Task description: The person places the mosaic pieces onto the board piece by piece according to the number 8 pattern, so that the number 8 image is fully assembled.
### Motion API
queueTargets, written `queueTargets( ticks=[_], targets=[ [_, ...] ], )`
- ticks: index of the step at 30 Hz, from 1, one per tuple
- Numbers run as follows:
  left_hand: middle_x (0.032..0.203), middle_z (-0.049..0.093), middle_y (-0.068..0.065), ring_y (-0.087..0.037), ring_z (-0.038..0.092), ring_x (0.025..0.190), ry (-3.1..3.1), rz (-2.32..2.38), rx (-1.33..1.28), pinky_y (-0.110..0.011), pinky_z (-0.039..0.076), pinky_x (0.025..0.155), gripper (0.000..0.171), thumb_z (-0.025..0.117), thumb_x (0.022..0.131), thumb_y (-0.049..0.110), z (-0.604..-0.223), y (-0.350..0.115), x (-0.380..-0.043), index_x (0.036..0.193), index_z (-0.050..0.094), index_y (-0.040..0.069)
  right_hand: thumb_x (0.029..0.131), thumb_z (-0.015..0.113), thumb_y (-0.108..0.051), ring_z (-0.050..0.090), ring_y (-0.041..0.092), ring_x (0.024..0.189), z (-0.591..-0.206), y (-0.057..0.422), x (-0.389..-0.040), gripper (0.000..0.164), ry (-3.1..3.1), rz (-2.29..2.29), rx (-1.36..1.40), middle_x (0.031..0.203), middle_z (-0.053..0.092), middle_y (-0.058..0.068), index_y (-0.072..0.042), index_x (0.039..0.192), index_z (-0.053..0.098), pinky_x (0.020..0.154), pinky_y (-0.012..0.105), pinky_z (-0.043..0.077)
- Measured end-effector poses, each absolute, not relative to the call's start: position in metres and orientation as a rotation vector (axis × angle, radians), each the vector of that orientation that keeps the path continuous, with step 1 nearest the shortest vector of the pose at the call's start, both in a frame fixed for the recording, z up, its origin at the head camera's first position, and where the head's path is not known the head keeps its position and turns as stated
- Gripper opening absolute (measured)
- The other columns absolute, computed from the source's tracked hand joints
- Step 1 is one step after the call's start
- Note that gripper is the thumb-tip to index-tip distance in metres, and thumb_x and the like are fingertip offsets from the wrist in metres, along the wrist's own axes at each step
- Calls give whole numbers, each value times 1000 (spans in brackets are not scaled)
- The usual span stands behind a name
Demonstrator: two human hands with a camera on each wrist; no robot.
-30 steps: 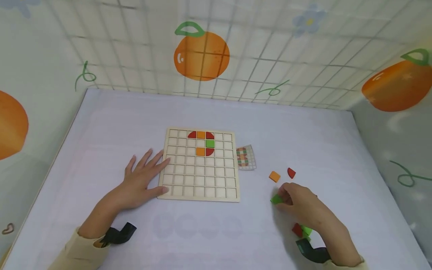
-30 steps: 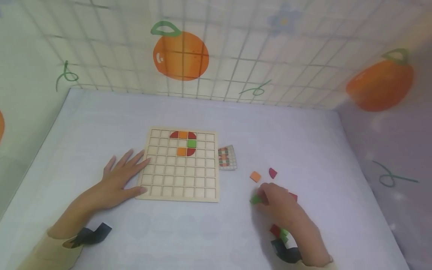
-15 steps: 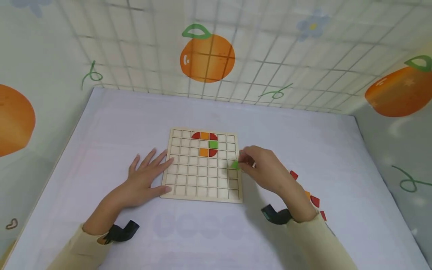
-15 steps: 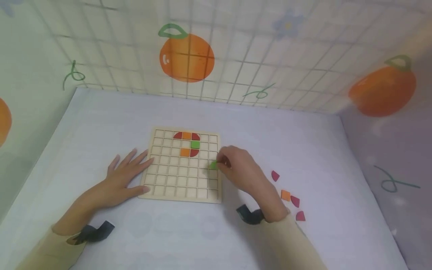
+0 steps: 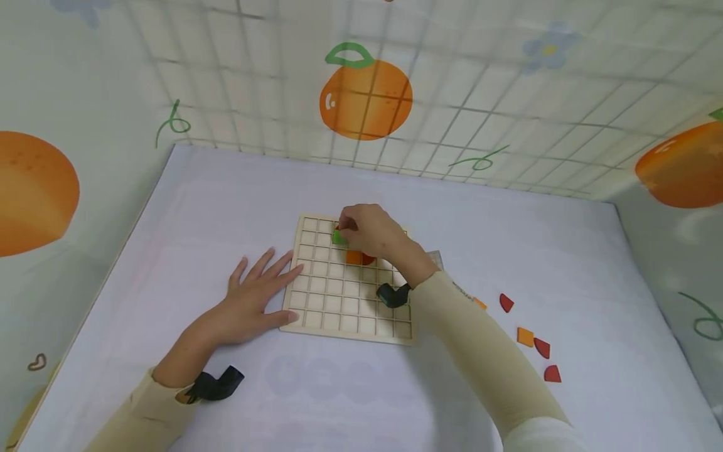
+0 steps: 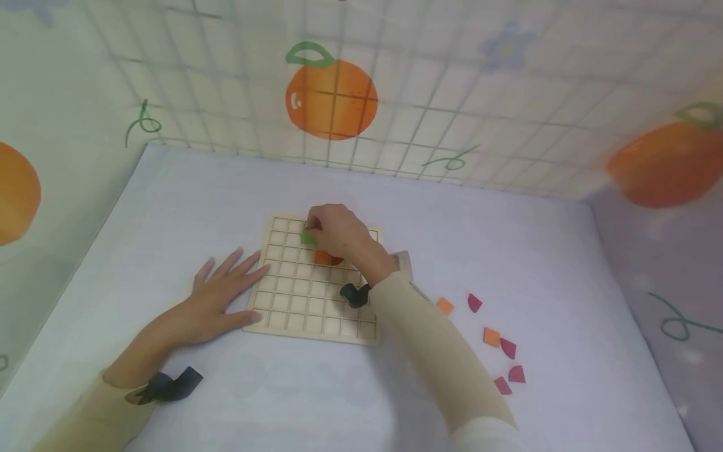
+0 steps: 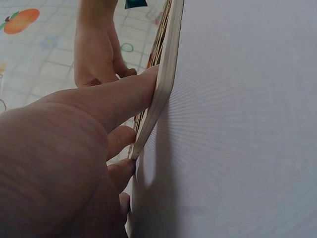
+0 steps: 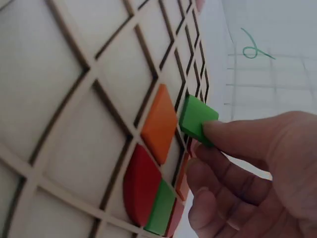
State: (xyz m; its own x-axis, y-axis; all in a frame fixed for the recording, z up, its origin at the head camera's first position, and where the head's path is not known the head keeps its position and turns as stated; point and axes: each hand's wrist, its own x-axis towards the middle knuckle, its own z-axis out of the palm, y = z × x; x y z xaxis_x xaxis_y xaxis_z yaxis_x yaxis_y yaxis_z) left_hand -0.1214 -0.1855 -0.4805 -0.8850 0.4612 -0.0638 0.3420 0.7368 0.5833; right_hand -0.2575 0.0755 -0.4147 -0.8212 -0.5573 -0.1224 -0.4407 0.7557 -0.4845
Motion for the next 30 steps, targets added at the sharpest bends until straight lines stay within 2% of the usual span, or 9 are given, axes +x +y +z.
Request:
queueTargets(
  ticks=[15, 21, 26, 30],
  targets=[
    [175, 15, -5, -34, -4, 160, 2734, 894, 611, -65, -13, 119, 83, 75, 96, 40, -480, -182, -118, 165, 34, 20, 103, 66, -13, 58, 22, 83, -418, 84, -244, 10, 2811, -621, -774, 95, 62, 5, -8, 96, 71, 75, 36, 52],
    [175, 15, -6, -34, -5, 160, 2742, 877, 623, -65, -12, 119, 84, 75, 95, 41, -481, -181, -120, 165, 34, 20, 104, 65, -12, 64, 24, 92, -390, 143, -220, 11, 2818, -873, -628, 103, 68, 8, -5, 109, 72, 77, 40, 55],
    [175, 15, -6, -34, -5, 160, 2739, 874, 621, -66, -12, 118, 85, 75, 95, 42, -483, -182, -119, 166, 34, 20, 107, 61, -16, 66, 28, 100, -372, 208, -186, 18, 2827, -806, -522, 112, 72, 9, -5, 119, 71, 80, 45, 55],
    [175, 15, -5, -33, -6, 160, 2746, 853, 608, -65, -13, 118, 86, 76, 94, 42, -486, -181, -120, 166, 33, 21, 107, 61, -18, 65, 27, 102, -370, 260, -152, 23, 2834, -693, -395, 116, 72, 8, -8, 125, 71, 79, 42, 55]
  ],
)
